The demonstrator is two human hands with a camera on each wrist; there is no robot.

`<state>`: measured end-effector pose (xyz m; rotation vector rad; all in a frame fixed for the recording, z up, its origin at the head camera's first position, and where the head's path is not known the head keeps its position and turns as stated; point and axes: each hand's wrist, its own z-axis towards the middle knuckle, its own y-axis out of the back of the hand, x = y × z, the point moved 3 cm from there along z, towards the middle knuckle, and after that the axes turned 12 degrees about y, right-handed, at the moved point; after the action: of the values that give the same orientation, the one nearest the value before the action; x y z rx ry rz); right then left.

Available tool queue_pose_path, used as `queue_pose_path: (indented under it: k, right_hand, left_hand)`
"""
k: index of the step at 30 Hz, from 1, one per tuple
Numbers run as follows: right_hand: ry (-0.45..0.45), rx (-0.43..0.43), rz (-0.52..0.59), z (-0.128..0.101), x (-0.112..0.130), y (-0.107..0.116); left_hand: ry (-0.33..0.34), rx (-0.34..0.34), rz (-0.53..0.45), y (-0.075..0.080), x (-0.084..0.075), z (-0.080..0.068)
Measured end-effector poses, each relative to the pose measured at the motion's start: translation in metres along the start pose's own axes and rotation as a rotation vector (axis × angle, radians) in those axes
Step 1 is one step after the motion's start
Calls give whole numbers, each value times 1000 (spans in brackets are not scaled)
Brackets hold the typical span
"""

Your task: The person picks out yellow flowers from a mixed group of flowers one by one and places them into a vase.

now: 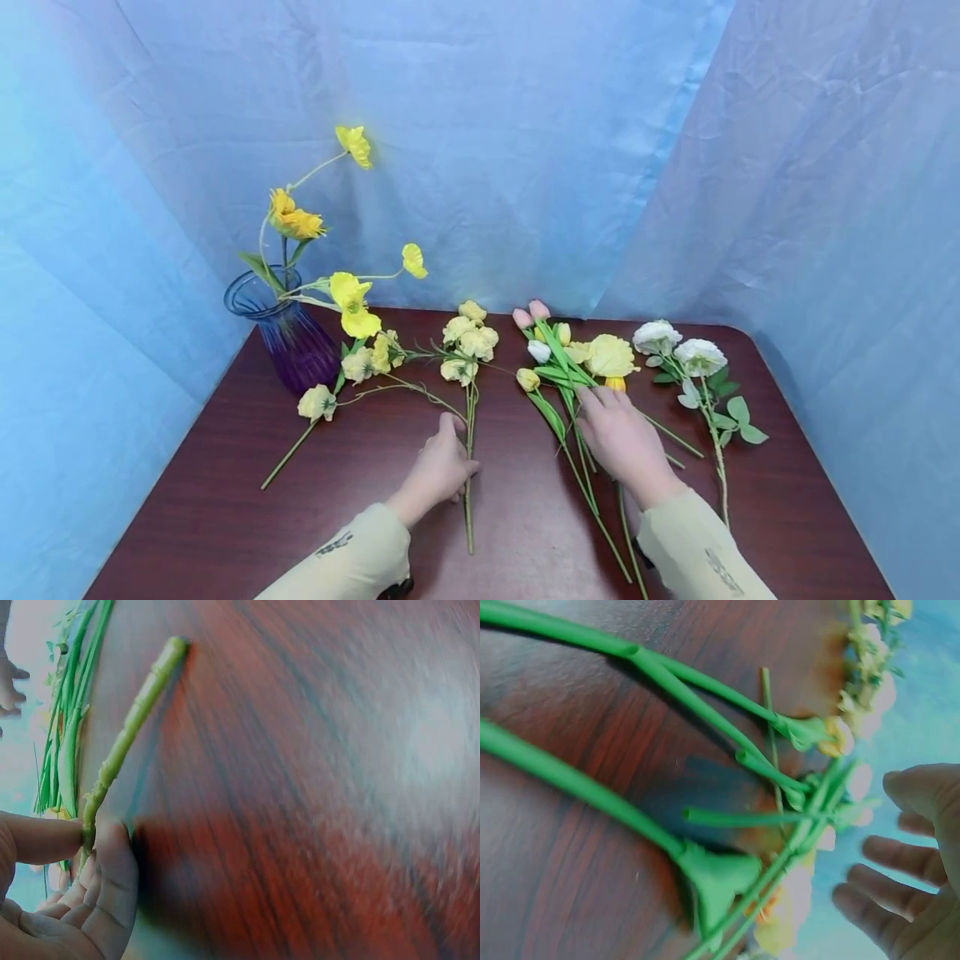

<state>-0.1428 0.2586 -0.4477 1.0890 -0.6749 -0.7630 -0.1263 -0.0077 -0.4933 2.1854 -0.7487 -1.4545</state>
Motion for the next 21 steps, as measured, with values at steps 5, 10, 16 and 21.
queue_pose_path:
  k: [5,10,16,21]
  right_hand:
    - [65,23,-72,17,0,-22]
    - [42,82,-120,25,2,-36]
    - [52,67,-99,27,7,-40]
    - [64,-10,-72,21,6,-35]
  left_hand:
    - [41,141,-217,1,5,0]
    - [40,200,-268,3,8,-1]
    - [49,204,-307,4,12,1]
    - [68,206,-306,8,13,0]
